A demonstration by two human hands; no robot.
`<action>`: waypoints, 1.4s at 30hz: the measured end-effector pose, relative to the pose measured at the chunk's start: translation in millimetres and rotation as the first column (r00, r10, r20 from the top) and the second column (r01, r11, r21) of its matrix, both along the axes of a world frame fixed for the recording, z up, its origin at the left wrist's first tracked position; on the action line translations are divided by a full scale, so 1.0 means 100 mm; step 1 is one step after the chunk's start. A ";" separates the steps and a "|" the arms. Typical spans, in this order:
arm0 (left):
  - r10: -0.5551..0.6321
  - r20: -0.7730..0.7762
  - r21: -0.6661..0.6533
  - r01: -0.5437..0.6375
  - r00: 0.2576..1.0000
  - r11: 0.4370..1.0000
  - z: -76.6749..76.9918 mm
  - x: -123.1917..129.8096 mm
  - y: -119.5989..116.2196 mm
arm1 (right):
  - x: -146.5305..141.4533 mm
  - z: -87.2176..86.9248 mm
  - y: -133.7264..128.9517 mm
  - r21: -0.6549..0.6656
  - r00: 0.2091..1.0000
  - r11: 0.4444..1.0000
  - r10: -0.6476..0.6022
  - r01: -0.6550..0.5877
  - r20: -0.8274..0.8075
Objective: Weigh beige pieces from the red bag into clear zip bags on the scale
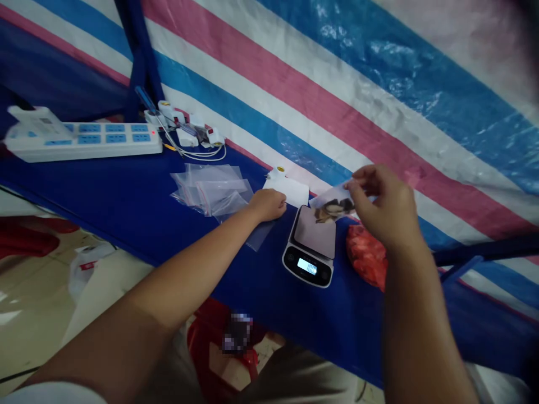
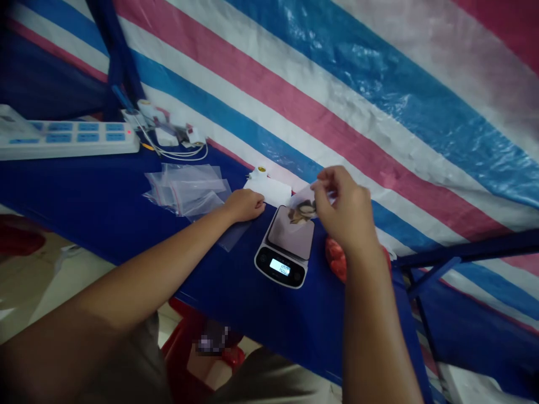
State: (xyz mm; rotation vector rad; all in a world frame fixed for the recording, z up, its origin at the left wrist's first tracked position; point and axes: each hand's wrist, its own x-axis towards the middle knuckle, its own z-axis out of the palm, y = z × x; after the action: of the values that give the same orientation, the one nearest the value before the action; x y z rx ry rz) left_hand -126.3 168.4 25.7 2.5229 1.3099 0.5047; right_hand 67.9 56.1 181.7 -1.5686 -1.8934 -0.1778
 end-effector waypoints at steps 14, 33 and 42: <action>-0.055 0.035 -0.018 0.056 0.998 0.998 -0.07 -0.05 0.02 | -1.58 -0.16 2.59 -0.156 0.922 0.915 0.384 -0.371 0.055; 0.212 -0.186 -0.056 -0.226 0.959 0.972 0.62 -1.08 -0.14 | -0.57 -0.63 -1.17 -0.492 0.944 0.849 0.025 -0.195 -0.330; 0.168 -0.121 -0.100 -0.181 0.978 0.978 0.41 -1.03 -0.35 | -0.62 -0.75 -2.53 -0.288 0.889 0.954 -0.205 0.088 -0.409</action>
State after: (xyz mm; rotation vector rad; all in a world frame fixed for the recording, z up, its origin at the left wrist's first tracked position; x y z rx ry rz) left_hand -229.4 133.8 66.6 2.3890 1.5653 0.3190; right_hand 5.8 -196.4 106.8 -1.7539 -1.4877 0.3504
